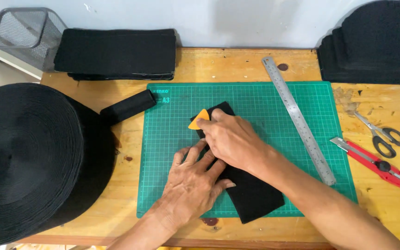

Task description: Measure and cut black fabric straps using a ruler, utility knife, and scissors on a cutting mat.

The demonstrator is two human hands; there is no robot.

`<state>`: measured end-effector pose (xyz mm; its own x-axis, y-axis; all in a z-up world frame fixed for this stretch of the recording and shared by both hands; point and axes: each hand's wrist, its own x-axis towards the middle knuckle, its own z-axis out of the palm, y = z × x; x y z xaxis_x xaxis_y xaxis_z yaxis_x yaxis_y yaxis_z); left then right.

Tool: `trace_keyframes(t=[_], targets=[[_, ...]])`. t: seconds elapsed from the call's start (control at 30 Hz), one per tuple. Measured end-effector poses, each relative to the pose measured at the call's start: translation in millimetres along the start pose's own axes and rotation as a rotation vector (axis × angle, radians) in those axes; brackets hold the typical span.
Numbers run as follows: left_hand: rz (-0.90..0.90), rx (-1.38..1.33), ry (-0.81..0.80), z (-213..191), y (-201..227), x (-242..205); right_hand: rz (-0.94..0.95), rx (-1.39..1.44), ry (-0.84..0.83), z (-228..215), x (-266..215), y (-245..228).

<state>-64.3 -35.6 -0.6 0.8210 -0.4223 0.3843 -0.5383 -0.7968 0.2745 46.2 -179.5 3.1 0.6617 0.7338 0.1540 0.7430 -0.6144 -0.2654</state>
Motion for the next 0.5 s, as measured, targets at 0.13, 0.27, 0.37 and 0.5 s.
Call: trace_keyframes(t=[0.13,0.27,0.37,0.5], targets=[[-0.002,0.022,0.006,-1,1,-1,-0.016,-0.034,-0.048,-14,-7,-6],[-0.016,0.013,0.001,-2,1,-1,0.095,0.105,-0.159,-21,-5,-11],[-0.004,0.009,-0.004,-2,1,1,0.074,0.134,-0.067,-1,10,-5],[-0.025,0.010,-0.008,-2,2,-1,0.037,0.164,-0.006,-7,7,-8]])
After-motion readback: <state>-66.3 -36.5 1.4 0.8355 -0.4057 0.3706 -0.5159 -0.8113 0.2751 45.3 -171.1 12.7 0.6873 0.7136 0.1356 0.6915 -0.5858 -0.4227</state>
